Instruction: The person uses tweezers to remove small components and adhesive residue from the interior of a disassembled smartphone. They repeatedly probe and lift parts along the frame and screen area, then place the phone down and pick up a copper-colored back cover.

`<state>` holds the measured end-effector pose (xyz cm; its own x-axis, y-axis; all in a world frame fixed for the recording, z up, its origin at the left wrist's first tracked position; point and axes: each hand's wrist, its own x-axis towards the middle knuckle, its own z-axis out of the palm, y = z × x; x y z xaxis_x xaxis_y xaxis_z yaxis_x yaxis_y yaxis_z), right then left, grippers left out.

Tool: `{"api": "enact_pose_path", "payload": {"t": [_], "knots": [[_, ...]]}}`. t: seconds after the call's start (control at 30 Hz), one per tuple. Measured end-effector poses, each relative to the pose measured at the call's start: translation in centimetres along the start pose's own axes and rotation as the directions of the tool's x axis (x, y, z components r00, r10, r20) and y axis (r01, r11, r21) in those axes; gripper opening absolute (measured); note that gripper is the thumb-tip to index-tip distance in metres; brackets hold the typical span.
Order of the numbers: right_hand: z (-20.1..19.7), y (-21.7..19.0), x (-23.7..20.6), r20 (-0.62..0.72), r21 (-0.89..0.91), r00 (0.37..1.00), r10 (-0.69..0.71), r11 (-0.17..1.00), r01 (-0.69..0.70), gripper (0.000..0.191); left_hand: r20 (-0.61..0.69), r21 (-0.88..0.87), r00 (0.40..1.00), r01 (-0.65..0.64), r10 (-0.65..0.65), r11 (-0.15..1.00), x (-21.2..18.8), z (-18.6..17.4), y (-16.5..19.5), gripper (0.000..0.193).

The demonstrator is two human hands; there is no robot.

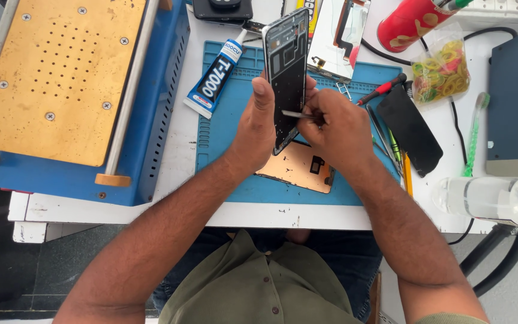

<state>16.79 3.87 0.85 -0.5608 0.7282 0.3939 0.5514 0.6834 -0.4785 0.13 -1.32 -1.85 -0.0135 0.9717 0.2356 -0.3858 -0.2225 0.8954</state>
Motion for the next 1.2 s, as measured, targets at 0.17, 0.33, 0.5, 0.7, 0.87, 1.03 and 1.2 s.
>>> {"api": "enact_pose_path", "payload": {"t": [0.17, 0.33, 0.5, 0.7, 0.87, 1.03, 1.2], "knots": [[0.1, 0.4, 0.1, -0.013, -0.055, 0.996, -0.087, 0.995, 0.087, 0.025, 0.001, -0.012, 1.0, -0.022, 0.022, 1.0, 0.1, 0.1, -0.2, 0.094], [0.1, 0.7, 0.1, -0.034, -0.109, 0.99, -0.137, 0.985, 0.133, 0.026, -0.01, -0.043, 0.999, 0.046, -0.046, 0.998, 0.1, -0.1, 0.0, 0.098], [0.1, 0.7, 0.1, -0.03, -0.132, 0.987, -0.155, 0.98, 0.15, 0.029, -0.031, -0.099, 0.996, 0.083, -0.087, 0.992, 0.1, -0.1, 0.0, 0.1], [-0.7, 0.0, 0.3, -0.026, -0.155, 0.965, -0.263, 0.954, 0.256, 0.027, -0.095, -0.352, 0.983, 0.112, -0.154, 0.929, 0.5, -0.2, -0.1, 0.095], [-0.9, -0.3, 0.3, 0.0, -0.215, 0.961, -0.277, 0.938, 0.271, 0.025, -0.059, -0.388, 0.987, 0.114, -0.148, 0.915, 0.6, -0.4, -0.1, 0.094], [-0.6, -0.1, -0.1, -0.026, -0.089, 0.979, -0.204, 0.975, 0.201, 0.022, -0.146, -0.448, 0.975, 0.085, -0.167, 0.89, 0.8, -1.0, 0.6, 0.096], [-0.6, 0.6, -0.5, -0.041, 0.301, 0.995, 0.087, 0.951, -0.071, 0.008, -0.099, -0.448, 0.994, -0.006, -0.043, 0.894, 0.7, -1.3, 1.6, 0.094]]}}
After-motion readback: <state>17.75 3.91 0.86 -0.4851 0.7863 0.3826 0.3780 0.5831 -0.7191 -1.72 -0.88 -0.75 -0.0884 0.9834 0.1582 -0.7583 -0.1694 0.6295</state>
